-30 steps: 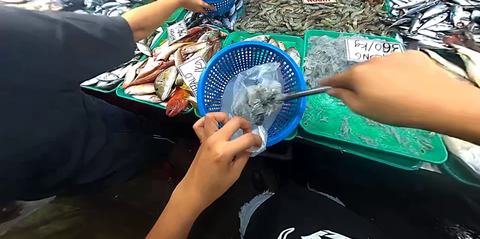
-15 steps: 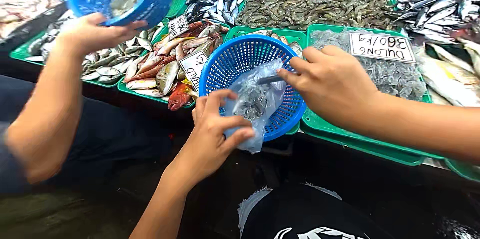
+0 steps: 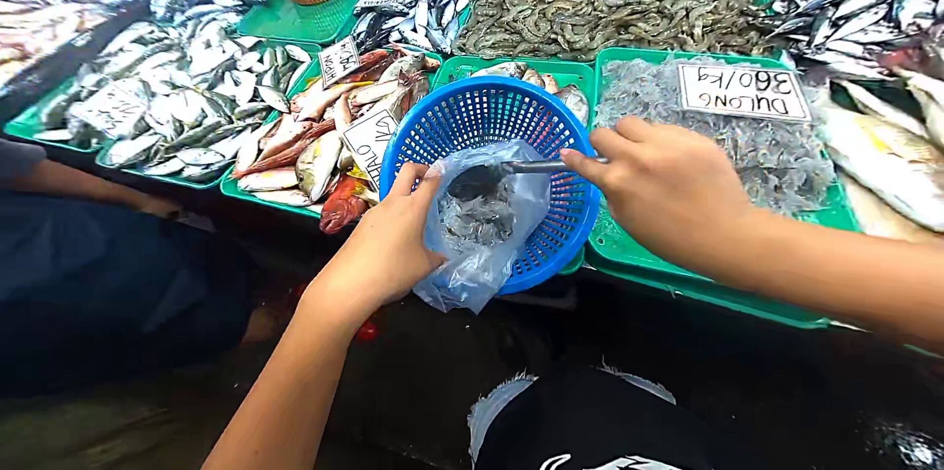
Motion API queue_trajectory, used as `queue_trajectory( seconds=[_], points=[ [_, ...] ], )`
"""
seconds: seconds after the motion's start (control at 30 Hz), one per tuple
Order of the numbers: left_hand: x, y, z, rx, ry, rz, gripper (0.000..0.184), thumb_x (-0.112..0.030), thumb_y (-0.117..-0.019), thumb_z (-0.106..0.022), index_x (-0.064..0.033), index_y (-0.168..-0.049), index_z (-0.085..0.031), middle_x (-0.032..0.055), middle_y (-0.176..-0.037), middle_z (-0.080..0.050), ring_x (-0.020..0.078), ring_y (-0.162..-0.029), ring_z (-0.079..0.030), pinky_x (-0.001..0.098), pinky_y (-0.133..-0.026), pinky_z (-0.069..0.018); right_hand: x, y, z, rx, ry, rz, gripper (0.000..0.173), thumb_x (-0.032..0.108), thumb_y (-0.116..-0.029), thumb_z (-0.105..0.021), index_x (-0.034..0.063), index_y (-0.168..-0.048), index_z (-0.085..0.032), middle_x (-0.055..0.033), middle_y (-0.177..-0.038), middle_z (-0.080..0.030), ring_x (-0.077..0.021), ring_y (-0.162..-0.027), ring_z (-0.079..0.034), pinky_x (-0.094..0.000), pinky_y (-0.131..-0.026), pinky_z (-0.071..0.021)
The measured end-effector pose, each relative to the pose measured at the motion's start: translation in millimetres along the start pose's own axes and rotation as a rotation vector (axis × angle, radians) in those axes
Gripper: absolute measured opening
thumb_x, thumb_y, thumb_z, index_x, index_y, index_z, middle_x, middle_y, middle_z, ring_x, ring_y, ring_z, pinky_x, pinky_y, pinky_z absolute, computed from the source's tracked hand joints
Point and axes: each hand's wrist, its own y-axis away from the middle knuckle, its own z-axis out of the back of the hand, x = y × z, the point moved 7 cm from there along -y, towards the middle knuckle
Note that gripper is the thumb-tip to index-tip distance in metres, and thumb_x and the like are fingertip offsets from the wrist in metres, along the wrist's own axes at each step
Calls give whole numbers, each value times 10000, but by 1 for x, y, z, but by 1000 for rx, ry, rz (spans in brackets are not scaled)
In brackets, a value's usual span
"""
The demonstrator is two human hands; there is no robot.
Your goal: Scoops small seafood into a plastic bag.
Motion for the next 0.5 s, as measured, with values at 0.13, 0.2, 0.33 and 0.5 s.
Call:
queue_trajectory(
  seconds=[0.13, 0.2, 0.33, 0.5],
  points=[
    [-1, -4, -9, 21, 45, 29, 1102, -153, -694, -955, -97, -1594, -322, 182, -1522, -372, 320, -1013, -650, 486, -821, -574, -7, -18, -15, 22, -10, -10, 390, -157, -841, -636, 4, -1183, -732, -197, -947, -656, -381, -850, -650, -459, -617, -507],
    [2, -3, -7, -13, 57, 20, 1108, -175, -689, -961, -97, -1592, -324, 185, -1514, -377, 323, -1054, -638, 486, -839, -571, -7, -16, -5, 21, -7, -22, 377, -144, -854, -633, 11, -1182, -733, -194, -954, -654, -384, -851, -646, -467, -613, -507],
    [9, 2, -2, -33, 80, 24, 1080, -148, -709, -944, -99, -1592, -323, 175, -1471, -393, 225, -859, -644, 396, -715, -579, 2, 16, 41, -42, 33, -6, 366, -52, -899, -525, 62, -1166, -749, -154, -836, -596, -351, -703, -582, -437, -511, -398],
    [6, -1, -3, -16, 152, -11, 1055, -104, -744, -913, -119, -1602, -299, 160, -1449, -392, 164, -763, -632, 334, -636, -569, 14, 14, 20, -87, -7, 22, 340, -76, -858, -589, 76, -1088, -787, -141, -824, -647, -335, -708, -624, -428, -513, -437]
  ],
)
